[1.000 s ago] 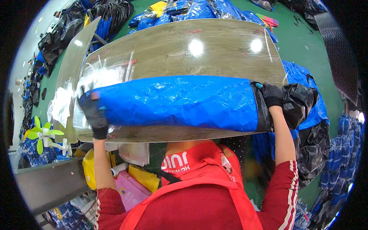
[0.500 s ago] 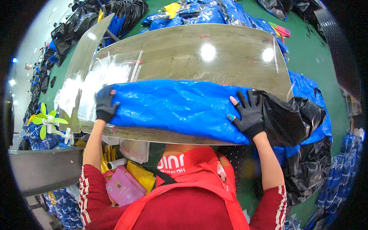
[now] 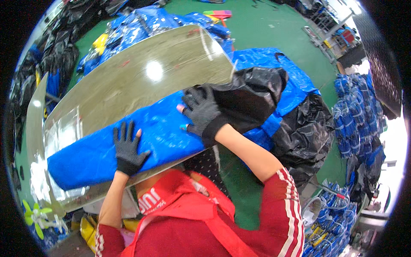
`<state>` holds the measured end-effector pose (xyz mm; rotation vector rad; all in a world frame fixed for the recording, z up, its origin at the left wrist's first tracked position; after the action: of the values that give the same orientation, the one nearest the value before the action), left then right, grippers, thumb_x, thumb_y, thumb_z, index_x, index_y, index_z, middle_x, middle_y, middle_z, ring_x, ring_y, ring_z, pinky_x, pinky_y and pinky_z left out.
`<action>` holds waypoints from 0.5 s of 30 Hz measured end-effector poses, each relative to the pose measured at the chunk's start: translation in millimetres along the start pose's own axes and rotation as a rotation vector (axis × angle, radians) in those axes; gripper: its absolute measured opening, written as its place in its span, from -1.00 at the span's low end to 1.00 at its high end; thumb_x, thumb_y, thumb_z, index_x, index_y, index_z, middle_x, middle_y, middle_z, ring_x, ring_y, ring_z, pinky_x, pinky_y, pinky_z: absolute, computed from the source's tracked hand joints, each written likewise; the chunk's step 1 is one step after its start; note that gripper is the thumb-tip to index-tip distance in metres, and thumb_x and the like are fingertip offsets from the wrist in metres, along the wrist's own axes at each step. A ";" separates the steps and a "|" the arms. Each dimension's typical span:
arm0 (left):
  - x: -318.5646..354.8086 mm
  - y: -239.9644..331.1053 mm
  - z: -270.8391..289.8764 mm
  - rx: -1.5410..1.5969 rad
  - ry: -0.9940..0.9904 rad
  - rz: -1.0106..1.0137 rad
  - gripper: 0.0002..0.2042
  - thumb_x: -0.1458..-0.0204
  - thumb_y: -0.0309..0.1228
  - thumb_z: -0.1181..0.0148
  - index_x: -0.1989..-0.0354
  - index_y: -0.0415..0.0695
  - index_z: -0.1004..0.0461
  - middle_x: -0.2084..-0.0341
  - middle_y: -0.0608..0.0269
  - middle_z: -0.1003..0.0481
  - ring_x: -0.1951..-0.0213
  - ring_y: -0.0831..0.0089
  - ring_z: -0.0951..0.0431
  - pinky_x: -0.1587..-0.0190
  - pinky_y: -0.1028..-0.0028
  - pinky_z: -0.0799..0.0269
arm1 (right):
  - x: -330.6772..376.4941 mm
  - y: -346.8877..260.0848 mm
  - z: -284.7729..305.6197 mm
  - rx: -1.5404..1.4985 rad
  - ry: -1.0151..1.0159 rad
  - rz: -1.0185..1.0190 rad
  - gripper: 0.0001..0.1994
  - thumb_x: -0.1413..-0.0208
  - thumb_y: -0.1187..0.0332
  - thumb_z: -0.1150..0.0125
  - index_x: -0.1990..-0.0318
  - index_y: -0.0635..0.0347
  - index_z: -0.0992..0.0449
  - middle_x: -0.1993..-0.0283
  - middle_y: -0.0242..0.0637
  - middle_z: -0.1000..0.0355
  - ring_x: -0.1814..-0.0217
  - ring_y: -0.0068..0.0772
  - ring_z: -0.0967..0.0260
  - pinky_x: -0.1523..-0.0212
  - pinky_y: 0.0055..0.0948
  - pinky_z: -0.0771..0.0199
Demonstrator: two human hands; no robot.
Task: The person folds a blue and black tarp on a table, places it into a clear plastic bag, and ties the bag with a white plastic tie. The process is repeated for multiple tarps in a warehouse setting.
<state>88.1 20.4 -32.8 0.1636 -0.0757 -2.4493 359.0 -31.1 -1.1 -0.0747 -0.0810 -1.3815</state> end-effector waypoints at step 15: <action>-162.6 185.9 -5.6 0.219 0.060 -0.173 -0.37 0.15 -0.09 -0.26 -0.05 -0.30 -0.39 -0.20 -0.24 -0.22 -0.27 -0.17 -0.13 -0.33 0.05 0.02 | 144.7 186.3 137.2 -0.042 0.728 -0.345 -0.47 0.13 0.09 -0.39 0.03 0.20 -0.47 0.12 -0.08 -0.48 -0.05 0.06 -0.35 -0.06 -0.14 -0.35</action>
<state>330.1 -19.9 -4.4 0.3535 -0.3155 -2.6023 567.1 -123.9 149.0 0.4255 0.5662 -1.6785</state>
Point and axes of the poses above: each hand's wrist, its own x-axis away from the middle knuckle, its own z-axis out of the back of the hand, y = z × x, the point moved 6 cm from there along -x, towards the middle knuckle
